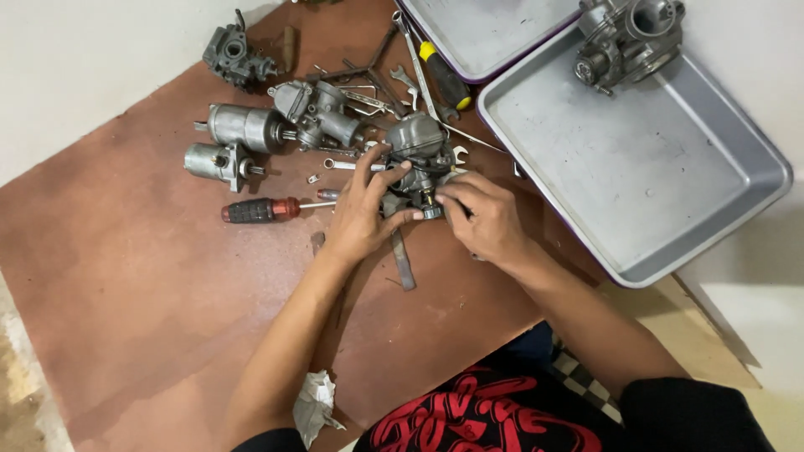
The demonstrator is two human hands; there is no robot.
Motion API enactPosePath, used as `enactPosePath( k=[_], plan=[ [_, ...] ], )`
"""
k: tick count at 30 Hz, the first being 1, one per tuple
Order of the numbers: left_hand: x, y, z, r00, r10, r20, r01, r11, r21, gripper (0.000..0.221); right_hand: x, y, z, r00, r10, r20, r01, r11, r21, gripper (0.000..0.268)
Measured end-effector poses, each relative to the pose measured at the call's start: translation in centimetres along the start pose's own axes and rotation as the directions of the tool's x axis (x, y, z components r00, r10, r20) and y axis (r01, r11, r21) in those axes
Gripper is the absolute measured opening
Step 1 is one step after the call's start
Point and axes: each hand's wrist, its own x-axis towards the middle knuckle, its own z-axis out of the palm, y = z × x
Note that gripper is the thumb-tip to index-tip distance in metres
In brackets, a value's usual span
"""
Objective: Cleaning and inspecting motorcycle carburetors on a workbench.
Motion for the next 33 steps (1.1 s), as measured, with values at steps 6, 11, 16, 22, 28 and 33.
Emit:
enactPosePath(
  k=[6,11,16,22,28,33],
  plan=[
    [0.2,-0.2,-0.1,1.0,0.012,0.007,-0.012,1.0,0.012,0.071,0.2,-0.3,-1.6,0.996,-0.045,0.076,0.042,0.998,0.044,0.005],
    [0.2,-0.1,0.1,1.0,0.026,-0.012,-0.026,1.0,0.009,0.072,0.0,1.1,0.1,0.991,-0.121,-0.056,0.111,0.982,-0.155,0.006],
    [0.1,0.0,-0.2,0.999,0.03,-0.028,-0.03,0.999,0.021,0.071,0.8,-0.9,-0.9,0.985,-0.169,0.017,0.17,0.982,-0.083,0.006],
    [0.1,0.3,-0.4,1.0,-0.009,-0.007,0.009,1.0,0.022,0.071,-0.1,-0.1,0.2,0.999,-0.039,-0.028,0.039,0.999,-0.002,0.007],
    [0.1,0.4,-0.4,1.0,-0.009,-0.012,0.01,0.999,0.033,0.073,-1.1,1.2,0.3,0.999,0.017,-0.04,-0.019,0.998,-0.061,0.01],
    [-0.1,-0.6,0.2,0.999,-0.02,-0.036,0.02,1.0,-0.004,0.083,-0.2,-0.1,-0.6,0.999,0.046,0.021,-0.047,0.998,0.048,0.011]
  ],
)
